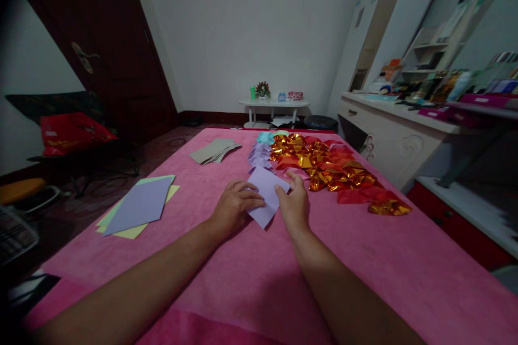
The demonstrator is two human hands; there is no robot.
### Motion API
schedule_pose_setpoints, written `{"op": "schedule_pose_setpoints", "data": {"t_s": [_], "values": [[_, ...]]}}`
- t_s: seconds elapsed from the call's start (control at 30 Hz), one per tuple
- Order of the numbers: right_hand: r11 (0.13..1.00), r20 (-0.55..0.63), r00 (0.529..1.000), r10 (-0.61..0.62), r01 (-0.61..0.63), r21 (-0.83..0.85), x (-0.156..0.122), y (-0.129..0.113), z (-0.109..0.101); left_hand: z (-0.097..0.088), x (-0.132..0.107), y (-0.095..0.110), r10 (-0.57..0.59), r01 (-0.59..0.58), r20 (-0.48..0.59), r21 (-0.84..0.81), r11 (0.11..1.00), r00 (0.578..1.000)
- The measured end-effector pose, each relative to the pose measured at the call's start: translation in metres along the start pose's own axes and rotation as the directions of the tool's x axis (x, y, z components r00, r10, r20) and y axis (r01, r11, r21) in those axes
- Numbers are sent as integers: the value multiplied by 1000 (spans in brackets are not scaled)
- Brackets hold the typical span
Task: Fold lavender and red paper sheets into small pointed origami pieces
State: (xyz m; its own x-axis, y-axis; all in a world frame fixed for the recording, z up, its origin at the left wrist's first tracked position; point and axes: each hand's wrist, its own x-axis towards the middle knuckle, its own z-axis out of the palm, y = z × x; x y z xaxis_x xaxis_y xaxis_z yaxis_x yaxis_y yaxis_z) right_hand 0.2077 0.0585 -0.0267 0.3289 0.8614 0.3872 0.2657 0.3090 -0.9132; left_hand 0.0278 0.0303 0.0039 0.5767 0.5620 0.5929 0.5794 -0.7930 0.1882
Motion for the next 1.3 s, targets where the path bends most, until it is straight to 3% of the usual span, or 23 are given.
{"op": "schedule_pose_setpoints", "data": {"t_s": [0.13,0.3,0.4,0.47,0.53,0.6,0.7,0.83,0.93,1.13,1.3], "values": [[977,-36,985,-166,160,-141,1,-9,-7,0,-2,-1,-15,15,75,2,1000,997],[822,16,893,-450,422,-382,-4,-31,-17,3,-8,-3,-12,13,174,-6,1000,985],[764,184,813,-552,581,-278,-13,-39,-15,5,-9,-2,11,-11,172,1,1000,985],[770,327,764,-557,622,-143,-18,-40,-12,3,-8,0,46,-51,183,21,998,982],[810,440,750,-493,581,-83,-21,-39,-8,-1,-7,0,107,-118,211,39,992,972],[875,498,788,-362,472,-110,-21,-37,-6,-7,-6,-3,176,-193,244,47,980,954],[972,525,844,-108,199,-121,-15,-33,-6,-16,-8,-8,238,-263,288,50,963,927],[988,588,799,127,-157,1,-5,-29,-15,-24,-14,-11,253,-295,353,69,953,901],[951,605,766,218,-307,46,-1,-29,-21,-28,-18,-6,238,-277,364,59,959,900],[928,588,756,288,-372,25,0,-31,-28,-33,-19,10,164,-175,382,-8,985,909],[951,632,748,202,-303,55,1,-27,-35,-25,-18,4,83,-41,320,-137,990,944]]}}
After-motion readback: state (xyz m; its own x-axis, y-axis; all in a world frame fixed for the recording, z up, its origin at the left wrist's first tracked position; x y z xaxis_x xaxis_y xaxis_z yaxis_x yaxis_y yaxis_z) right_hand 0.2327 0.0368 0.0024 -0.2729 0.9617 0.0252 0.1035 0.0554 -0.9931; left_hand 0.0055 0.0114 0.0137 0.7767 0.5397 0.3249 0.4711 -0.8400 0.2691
